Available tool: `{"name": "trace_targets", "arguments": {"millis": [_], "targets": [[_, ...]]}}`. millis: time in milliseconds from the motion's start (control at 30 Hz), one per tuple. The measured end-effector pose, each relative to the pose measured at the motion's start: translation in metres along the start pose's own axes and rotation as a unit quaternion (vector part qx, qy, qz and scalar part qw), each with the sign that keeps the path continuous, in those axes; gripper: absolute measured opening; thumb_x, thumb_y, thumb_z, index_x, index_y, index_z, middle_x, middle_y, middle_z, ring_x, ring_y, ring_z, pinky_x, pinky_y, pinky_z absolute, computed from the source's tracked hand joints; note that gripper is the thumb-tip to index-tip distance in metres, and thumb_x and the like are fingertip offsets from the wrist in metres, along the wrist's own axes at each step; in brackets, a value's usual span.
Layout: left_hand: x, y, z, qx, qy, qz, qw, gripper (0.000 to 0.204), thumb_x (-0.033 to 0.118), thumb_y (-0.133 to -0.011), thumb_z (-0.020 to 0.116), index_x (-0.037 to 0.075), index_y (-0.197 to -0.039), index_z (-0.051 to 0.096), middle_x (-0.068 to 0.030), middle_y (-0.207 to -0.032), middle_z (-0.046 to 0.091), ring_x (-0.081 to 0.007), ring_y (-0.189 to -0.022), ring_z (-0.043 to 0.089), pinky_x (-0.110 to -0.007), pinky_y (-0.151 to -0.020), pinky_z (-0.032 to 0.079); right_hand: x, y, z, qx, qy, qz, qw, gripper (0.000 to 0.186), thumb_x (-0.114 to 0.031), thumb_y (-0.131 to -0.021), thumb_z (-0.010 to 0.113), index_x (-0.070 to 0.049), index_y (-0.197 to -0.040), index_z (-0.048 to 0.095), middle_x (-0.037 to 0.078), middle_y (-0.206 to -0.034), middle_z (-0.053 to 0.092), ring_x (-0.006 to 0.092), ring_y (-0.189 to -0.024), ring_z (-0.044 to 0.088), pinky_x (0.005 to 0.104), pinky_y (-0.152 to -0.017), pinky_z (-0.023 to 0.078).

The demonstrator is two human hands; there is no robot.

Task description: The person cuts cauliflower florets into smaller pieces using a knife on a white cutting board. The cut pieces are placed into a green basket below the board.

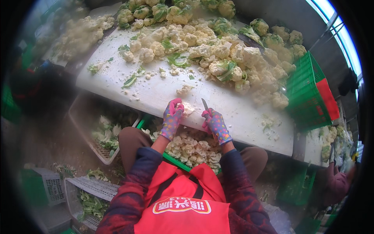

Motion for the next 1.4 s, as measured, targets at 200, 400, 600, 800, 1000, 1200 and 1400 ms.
{"name": "trace_targets", "arguments": {"millis": [200, 400, 600, 800, 1000, 1200, 1400], "targets": [[-0.010, 0.011, 0.009, 0.019, 0.039, 0.055, 0.998, 0.046, 0.010, -0.101, 0.062, 0.002, -0.144, 0.047, -0.0065, -0.135, 0.054, -0.0135, -0.114, 0.056, -0.030, -0.097, 0.050, -0.016, 0.013, 0.056, 0.020, 0.370, -0.214, 0.904, 0.024, -0.028, -0.101, 0.055, -0.005, -0.107, 0.061, 0.025, -0.082, 0.068, 0.0474, -0.084, 0.066, 0.0563, -0.074, 0.051], [-0.011, 0.007, 0.006, 0.028, -0.126, 0.148, 0.981, 0.046, 0.001, -0.096, 0.057, 0.003, -0.141, 0.050, -0.0096, -0.133, 0.057, -0.0188, -0.122, 0.055, -0.031, -0.105, 0.045, -0.021, 0.003, 0.062, 0.034, 0.407, -0.271, 0.871, 0.024, -0.025, -0.099, 0.056, -0.003, -0.104, 0.064, 0.018, -0.076, 0.070, 0.0354, -0.068, 0.068, 0.0456, -0.065, 0.055], [0.002, -0.001, -0.008, 0.016, 0.112, 0.060, 0.992, 0.045, -0.002, -0.092, 0.054, 0.004, -0.136, 0.056, -0.0011, -0.109, 0.063, -0.0045, -0.087, 0.058, -0.021, -0.077, 0.050, 0.017, -0.003, 0.013, -0.045, -0.104, 0.034, 0.993, 0.023, -0.027, -0.104, 0.054, -0.008, -0.107, 0.066, 0.007, -0.065, 0.063, 0.0144, -0.049, 0.057, 0.0314, -0.043, 0.045], [0.003, 0.001, 0.001, -0.032, 0.096, 0.013, 0.995, 0.042, 0.003, -0.095, 0.059, 0.004, -0.138, 0.056, 0.0018, -0.106, 0.059, -0.0034, -0.090, 0.056, -0.020, -0.076, 0.049, -0.037, 0.013, 0.061, -0.043, 0.423, -0.221, 0.878, 0.022, -0.028, -0.103, 0.054, -0.008, -0.104, 0.063, 0.020, -0.082, 0.069, 0.0428, -0.083, 0.067, 0.0544, -0.074, 0.052], [-0.007, -0.004, -0.007, -0.016, 0.122, 0.053, 0.991, 0.041, 0.008, -0.098, 0.065, 0.005, -0.137, 0.056, 0.0025, -0.108, 0.058, -0.0027, -0.092, 0.056, -0.020, -0.077, 0.050, -0.041, 0.015, 0.073, 0.004, 0.386, -0.255, 0.887, 0.016, -0.021, -0.097, 0.056, -0.006, -0.102, 0.061, 0.022, -0.083, 0.069, 0.0435, -0.084, 0.067, 0.0541, -0.074, 0.052], [-0.008, 0.000, -0.001, -0.007, 0.085, 0.094, 0.992, 0.045, 0.004, -0.095, 0.068, 0.005, -0.137, 0.055, -0.0004, -0.114, 0.061, -0.0054, -0.094, 0.058, -0.022, -0.077, 0.052, -0.017, 0.006, 0.078, 0.023, 0.329, -0.226, 0.917, 0.017, -0.019, -0.095, 0.058, -0.004, -0.100, 0.063, 0.023, -0.087, 0.070, 0.0431, -0.089, 0.067, 0.0537, -0.078, 0.051], [-0.011, 0.005, -0.003, -0.020, 0.107, 0.103, 0.989, 0.046, 0.008, -0.093, 0.072, 0.005, -0.135, 0.054, -0.0097, -0.126, 0.063, -0.0145, -0.099, 0.063, -0.026, -0.083, 0.056, 0.000, -0.008, 0.062, -0.014, 0.199, -0.178, 0.964, 0.031, -0.031, -0.098, 0.062, -0.002, -0.111, 0.064, 0.016, -0.077, 0.068, 0.0314, -0.068, 0.066, 0.0442, -0.062, 0.053]]}}
Point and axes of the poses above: each hand's wrist, its own y-axis away from the middle knuckle, its own z-axis out of the palm, x = y × z, the point moved 10 cm from there along -y, towards the middle knuckle
